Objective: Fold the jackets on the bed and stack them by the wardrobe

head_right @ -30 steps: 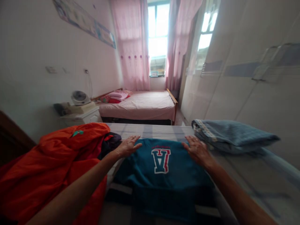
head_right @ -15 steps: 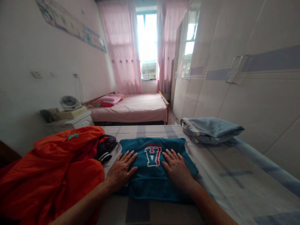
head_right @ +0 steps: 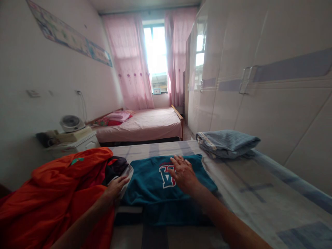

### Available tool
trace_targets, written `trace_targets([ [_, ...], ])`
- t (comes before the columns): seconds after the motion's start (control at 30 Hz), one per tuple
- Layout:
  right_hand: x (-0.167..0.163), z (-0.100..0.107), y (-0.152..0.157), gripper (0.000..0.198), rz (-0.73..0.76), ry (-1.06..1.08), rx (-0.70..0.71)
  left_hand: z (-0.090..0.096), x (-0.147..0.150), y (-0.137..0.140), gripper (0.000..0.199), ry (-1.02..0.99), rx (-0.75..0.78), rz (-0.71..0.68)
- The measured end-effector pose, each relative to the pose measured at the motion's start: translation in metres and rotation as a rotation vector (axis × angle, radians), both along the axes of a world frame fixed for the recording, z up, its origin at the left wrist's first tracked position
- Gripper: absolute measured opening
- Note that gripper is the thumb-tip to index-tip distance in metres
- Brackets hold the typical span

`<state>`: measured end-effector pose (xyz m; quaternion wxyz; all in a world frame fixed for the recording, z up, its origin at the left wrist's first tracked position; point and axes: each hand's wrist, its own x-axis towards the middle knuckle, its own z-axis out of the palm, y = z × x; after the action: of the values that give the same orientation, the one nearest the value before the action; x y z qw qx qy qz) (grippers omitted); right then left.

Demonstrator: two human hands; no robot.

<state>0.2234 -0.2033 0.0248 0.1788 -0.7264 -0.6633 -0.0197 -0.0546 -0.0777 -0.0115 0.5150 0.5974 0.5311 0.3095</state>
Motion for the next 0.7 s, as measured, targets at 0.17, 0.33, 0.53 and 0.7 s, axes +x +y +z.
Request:
trace_targets([
  [0.17, -0.014, -0.008, 0.046, 0.059, -0.071, 0.002, -0.049, 0.014, 0.006, -0.006, 0.028, -0.152, -0.292, -0.131],
  [0.33, -0.007, -0.029, 0.064, 0.062, -0.056, 0.058, -0.245, 0.029, 0.013, -0.019, 0.020, -0.382, -0.380, -0.218],
  [0.53, -0.013, -0.029, 0.037, 0.062, -0.038, 0.081, -0.150, 0.053, 0.029, -0.032, 0.046, -0.585, -0.307, -0.279],
  [0.7, -0.011, -0.027, 0.018, 0.055, 0.098, 0.271, -0.191, 0.085, 0.064, -0.052, 0.055, -0.635, -0.241, -0.414],
])
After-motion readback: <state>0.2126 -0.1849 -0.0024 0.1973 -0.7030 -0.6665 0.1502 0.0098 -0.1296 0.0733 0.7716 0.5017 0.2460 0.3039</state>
